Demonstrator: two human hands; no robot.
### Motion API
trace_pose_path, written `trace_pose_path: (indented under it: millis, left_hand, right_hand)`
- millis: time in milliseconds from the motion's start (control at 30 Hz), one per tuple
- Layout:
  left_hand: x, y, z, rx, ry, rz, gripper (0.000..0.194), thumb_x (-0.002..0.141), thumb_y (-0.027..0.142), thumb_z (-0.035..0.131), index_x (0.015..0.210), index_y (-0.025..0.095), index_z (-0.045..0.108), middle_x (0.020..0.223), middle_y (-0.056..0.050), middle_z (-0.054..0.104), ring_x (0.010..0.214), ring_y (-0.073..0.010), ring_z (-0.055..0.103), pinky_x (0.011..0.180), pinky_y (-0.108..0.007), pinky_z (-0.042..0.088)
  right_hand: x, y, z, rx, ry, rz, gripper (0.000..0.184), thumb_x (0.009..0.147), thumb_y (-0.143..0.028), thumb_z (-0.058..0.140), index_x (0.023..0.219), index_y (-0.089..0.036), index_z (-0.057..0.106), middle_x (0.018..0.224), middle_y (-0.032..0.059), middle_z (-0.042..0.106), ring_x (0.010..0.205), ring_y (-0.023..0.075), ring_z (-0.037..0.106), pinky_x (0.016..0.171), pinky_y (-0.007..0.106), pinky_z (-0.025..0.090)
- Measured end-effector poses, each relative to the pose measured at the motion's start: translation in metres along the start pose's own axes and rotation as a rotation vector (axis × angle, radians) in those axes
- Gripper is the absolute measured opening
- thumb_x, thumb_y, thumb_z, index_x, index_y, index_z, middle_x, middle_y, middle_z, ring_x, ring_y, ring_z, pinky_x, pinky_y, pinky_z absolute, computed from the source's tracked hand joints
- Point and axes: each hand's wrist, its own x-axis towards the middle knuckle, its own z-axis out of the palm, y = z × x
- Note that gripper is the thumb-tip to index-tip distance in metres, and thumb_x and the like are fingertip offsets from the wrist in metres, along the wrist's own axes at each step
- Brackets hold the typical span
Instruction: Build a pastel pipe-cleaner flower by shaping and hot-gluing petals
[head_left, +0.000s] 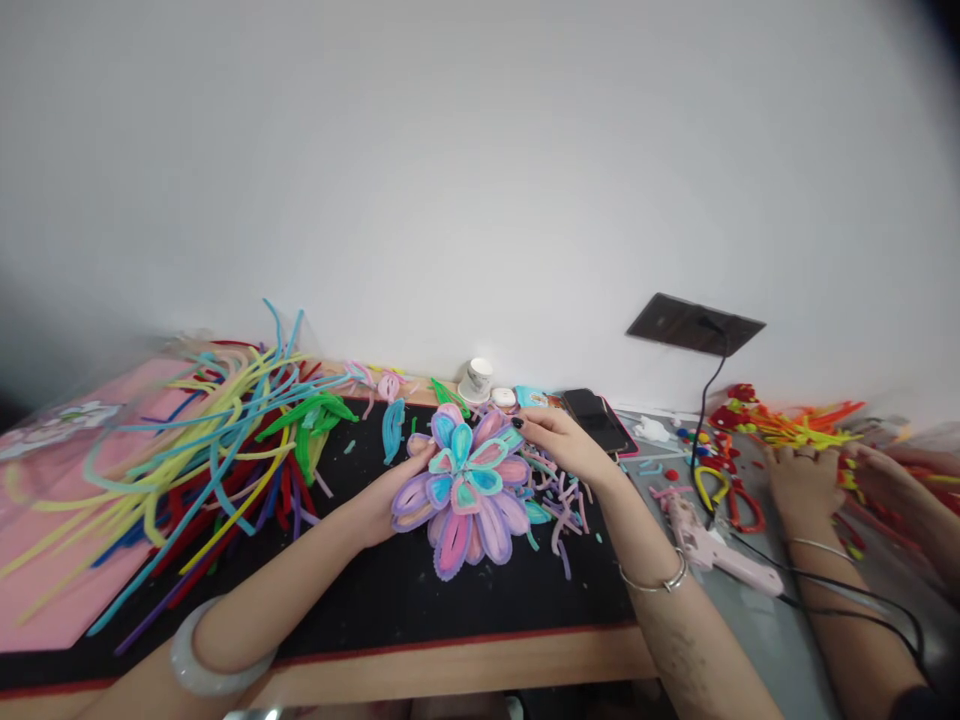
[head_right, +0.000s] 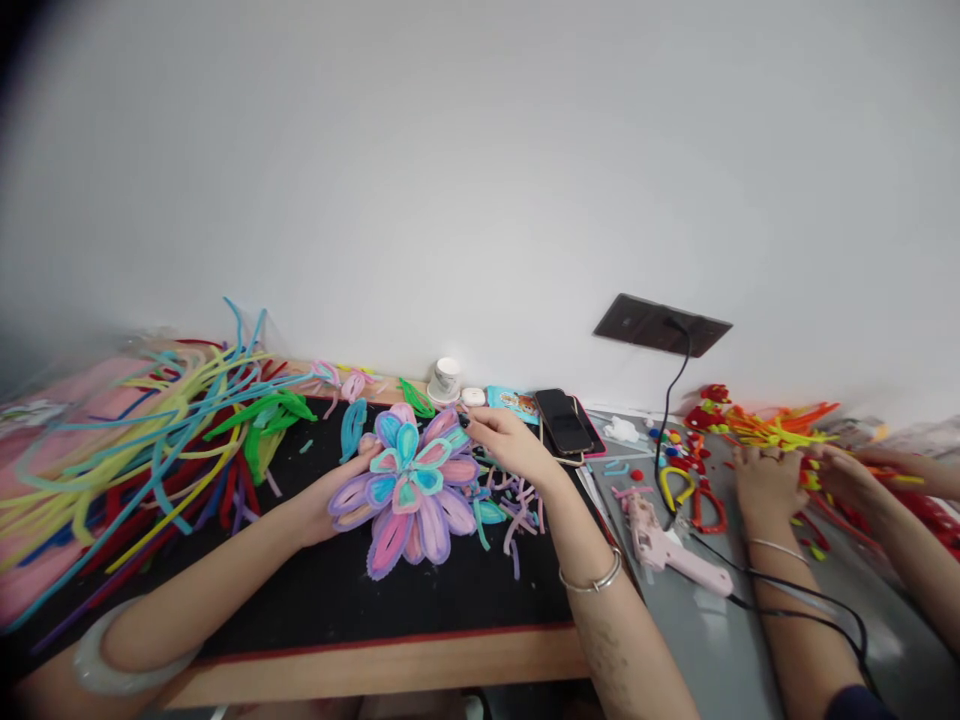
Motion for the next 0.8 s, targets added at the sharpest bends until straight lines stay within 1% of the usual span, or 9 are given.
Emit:
trace_pose_path:
  millis: [100, 200, 267, 400, 467, 500, 567, 667, 800]
  left_hand:
    - [0.0, 0.0, 0.0, 0.009, -0.011, -0.003, 0.04, 0.098, 0.029, 0.037, 0.073, 0.015, 0.066, 0.038, 0.006, 0.049, 0.033, -0.0082, 0.046, 0.057, -0.02, 0.051]
    - [0.002, 0.0, -0.001, 0.02, -0.013, -0.013, 0.035, 0.095, 0.03, 0.045, 0.071, 0.016, 0.066, 0.054, 0.0, 0.064, 0.049, -0.0111, 0.06, 0.061, -0.021, 0.052]
    - [0.002, -0.001, -0.003, 0.028, -0.008, -0.016, 0.033, 0.093, 0.03, 0.049, 0.068, 0.015, 0.065, 0.06, -0.002, 0.067, 0.054, -0.0121, 0.063, 0.059, -0.021, 0.052]
    - [0.001, 0.0, -0.002, 0.034, 0.011, -0.019, 0.04, 0.095, 0.03, 0.044, 0.061, 0.016, 0.061, 0.041, 0.003, 0.053, 0.034, -0.0078, 0.049, 0.044, -0.017, 0.044]
    - [0.0, 0.0, -0.001, 0.031, 0.016, -0.015, 0.039, 0.096, 0.029, 0.041, 0.066, 0.016, 0.062, 0.036, 0.006, 0.046, 0.03, -0.0076, 0.044, 0.045, -0.017, 0.044]
    - [-0.001, 0.0, -0.001, 0.028, 0.017, -0.012, 0.038, 0.096, 0.028, 0.041, 0.068, 0.016, 0.063, 0.036, 0.006, 0.047, 0.032, -0.0081, 0.046, 0.048, -0.018, 0.047]
    - [0.0, 0.001, -0.001, 0.023, 0.02, -0.009, 0.034, 0.096, 0.027, 0.044, 0.071, 0.016, 0.063, 0.042, 0.005, 0.053, 0.041, -0.0097, 0.055, 0.056, -0.019, 0.051]
    - [0.0, 0.001, -0.001, 0.018, 0.01, -0.015, 0.031, 0.095, 0.027, 0.045, 0.072, 0.015, 0.064, 0.058, -0.001, 0.066, 0.058, -0.0125, 0.065, 0.065, -0.022, 0.054]
    - [0.0, 0.0, -0.002, 0.006, -0.007, -0.023, 0.039, 0.096, 0.03, 0.041, 0.069, 0.014, 0.063, 0.063, -0.005, 0.069, 0.054, -0.0122, 0.064, 0.058, -0.021, 0.053]
  right_hand:
    - [-0.001, 0.009, 0.004, 0.142, -0.012, 0.022, 0.039, 0.077, -0.048, 0.063, 0.06, -0.018, 0.045, 0.055, -0.0072, 0.027, 0.051, 0.0079, 0.019, 0.051, 0.026, 0.012]
    - [-0.001, 0.019, 0.013, 0.24, 0.021, 0.022, 0.042, 0.073, -0.055, 0.063, 0.063, -0.02, 0.043, 0.054, -0.0087, 0.024, 0.049, 0.0074, 0.014, 0.05, 0.026, 0.011]
    - [-0.001, 0.026, 0.018, 0.297, 0.037, 0.024, 0.043, 0.072, -0.055, 0.064, 0.064, -0.02, 0.041, 0.054, -0.0092, 0.022, 0.049, 0.0072, 0.013, 0.049, 0.025, 0.011]
    - [-0.001, 0.028, 0.016, 0.353, 0.014, 0.06, 0.042, 0.073, -0.053, 0.067, 0.065, -0.019, 0.043, 0.053, -0.0096, 0.023, 0.049, 0.0064, 0.014, 0.049, 0.024, 0.01]
    - [-0.001, 0.026, 0.011, 0.357, 0.0, 0.085, 0.04, 0.073, -0.05, 0.069, 0.068, -0.018, 0.046, 0.053, -0.0095, 0.025, 0.049, 0.0061, 0.015, 0.048, 0.024, 0.009]
    - [-0.001, 0.024, 0.008, 0.357, -0.005, 0.094, 0.039, 0.072, -0.048, 0.071, 0.068, -0.018, 0.047, 0.054, -0.0093, 0.026, 0.049, 0.0059, 0.016, 0.048, 0.023, 0.009]
    - [-0.001, 0.022, 0.007, 0.361, -0.006, 0.1, 0.039, 0.07, -0.047, 0.073, 0.067, -0.018, 0.047, 0.054, -0.009, 0.027, 0.048, 0.0056, 0.017, 0.048, 0.023, 0.01]
    - [0.0, 0.026, 0.014, 0.374, 0.027, 0.077, 0.042, 0.066, -0.052, 0.073, 0.068, -0.019, 0.047, 0.053, -0.0096, 0.025, 0.048, 0.0058, 0.015, 0.047, 0.023, 0.011]
    - [0.002, 0.038, 0.029, 0.357, 0.101, 0.04, 0.047, 0.067, -0.061, 0.065, 0.068, -0.021, 0.04, 0.055, -0.01, 0.019, 0.049, 0.007, 0.011, 0.046, 0.024, 0.012]
